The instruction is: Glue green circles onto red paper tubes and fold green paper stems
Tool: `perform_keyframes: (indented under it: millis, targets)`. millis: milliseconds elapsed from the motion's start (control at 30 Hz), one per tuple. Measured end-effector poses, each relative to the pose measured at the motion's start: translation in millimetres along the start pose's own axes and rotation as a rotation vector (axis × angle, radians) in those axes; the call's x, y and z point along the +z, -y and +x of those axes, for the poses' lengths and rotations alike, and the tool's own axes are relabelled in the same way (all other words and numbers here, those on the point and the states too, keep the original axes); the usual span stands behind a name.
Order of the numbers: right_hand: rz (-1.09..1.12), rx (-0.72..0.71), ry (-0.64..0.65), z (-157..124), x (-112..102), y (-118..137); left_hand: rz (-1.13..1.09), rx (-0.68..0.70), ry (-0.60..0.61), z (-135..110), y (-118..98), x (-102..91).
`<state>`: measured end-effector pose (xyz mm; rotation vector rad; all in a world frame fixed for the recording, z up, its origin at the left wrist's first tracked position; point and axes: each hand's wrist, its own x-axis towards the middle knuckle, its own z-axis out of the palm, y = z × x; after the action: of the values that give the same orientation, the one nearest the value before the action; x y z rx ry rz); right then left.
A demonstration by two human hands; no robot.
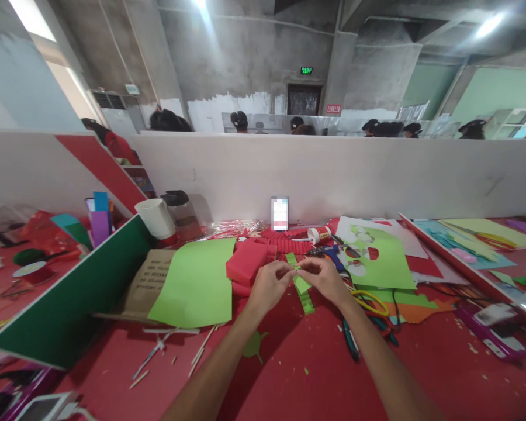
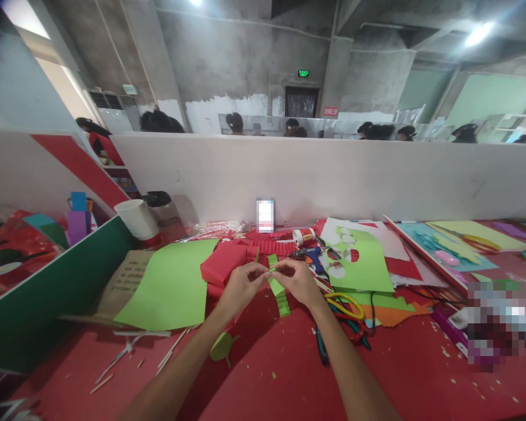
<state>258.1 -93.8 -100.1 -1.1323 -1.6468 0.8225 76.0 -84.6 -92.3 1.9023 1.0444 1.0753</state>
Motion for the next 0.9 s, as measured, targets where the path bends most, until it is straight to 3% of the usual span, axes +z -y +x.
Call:
perform_keyframes:
  millis: [167, 400, 700, 900]
  targets:
    - [-0.045, -0.029, 0.048, -0.7, -1.2, 6.3, 0.061, 0.036, 0.021, -0.3, 3.7, -0.7]
    - [-0.115, -0.039, -0.009, -2.5, 4.4, 10.7, 0.113, 0.069, 0.031, -1.9, 11.3, 1.5]
    - [0.049, -0.004, 0.062, -0.2, 2.6, 3.9, 0.109, 0.065, -0.005, -2.0, 4.3, 0.4]
    - [0.024, -0.038, -0.037, -0.5, 2.1, 1.4, 0.041, 0.065, 0.039, -2.8, -2.3, -0.9]
